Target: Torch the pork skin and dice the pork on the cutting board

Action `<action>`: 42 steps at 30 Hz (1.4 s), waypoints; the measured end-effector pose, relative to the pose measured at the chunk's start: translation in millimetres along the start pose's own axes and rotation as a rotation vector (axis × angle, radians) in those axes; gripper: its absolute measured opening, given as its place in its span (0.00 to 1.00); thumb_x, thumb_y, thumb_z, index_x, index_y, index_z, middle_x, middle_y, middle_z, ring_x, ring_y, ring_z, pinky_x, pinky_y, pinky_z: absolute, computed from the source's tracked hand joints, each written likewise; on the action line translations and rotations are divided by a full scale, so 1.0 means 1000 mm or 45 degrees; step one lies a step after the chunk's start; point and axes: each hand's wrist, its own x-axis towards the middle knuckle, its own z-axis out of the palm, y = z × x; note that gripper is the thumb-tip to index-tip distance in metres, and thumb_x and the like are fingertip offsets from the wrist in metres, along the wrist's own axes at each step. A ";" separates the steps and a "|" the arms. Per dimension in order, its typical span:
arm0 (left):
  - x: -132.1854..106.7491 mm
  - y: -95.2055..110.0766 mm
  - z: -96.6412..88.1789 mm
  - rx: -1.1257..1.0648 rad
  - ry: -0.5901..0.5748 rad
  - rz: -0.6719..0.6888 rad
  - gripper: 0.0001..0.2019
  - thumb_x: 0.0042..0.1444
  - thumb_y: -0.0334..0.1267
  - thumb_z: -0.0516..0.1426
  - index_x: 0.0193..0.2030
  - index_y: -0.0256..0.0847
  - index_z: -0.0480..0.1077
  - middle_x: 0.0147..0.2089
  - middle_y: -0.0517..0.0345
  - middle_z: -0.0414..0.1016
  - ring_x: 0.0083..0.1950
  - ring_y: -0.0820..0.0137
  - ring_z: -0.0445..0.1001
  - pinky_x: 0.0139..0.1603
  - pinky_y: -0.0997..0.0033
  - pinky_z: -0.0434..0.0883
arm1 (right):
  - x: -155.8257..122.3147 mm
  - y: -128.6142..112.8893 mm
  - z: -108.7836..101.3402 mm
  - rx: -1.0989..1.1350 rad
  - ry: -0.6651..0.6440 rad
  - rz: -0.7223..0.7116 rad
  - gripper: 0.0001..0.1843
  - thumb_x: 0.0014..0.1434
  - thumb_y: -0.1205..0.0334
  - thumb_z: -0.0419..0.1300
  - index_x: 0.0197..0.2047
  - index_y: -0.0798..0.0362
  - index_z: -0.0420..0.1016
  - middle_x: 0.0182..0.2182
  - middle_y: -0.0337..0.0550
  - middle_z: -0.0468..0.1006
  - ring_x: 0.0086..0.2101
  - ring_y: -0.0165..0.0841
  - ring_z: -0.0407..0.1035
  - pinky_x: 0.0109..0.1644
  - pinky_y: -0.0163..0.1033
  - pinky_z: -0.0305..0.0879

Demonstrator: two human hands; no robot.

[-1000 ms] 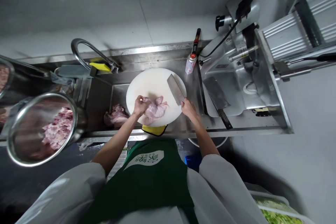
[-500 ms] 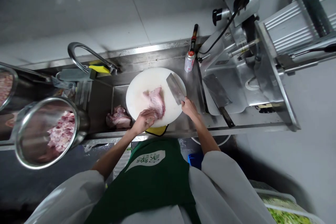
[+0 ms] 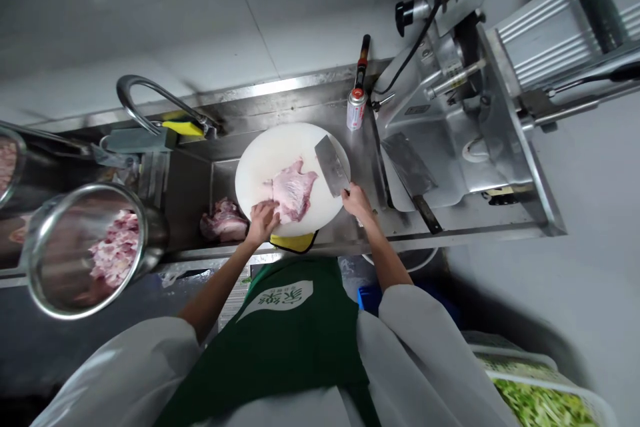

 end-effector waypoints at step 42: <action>0.036 0.043 0.040 -0.028 0.117 -0.063 0.34 0.74 0.47 0.37 0.80 0.25 0.45 0.81 0.35 0.40 0.83 0.52 0.37 0.80 0.41 0.42 | -0.106 -0.038 0.071 -0.341 -0.181 0.014 0.11 0.75 0.58 0.53 0.49 0.55 0.72 0.42 0.56 0.83 0.43 0.45 0.78 0.42 0.39 0.61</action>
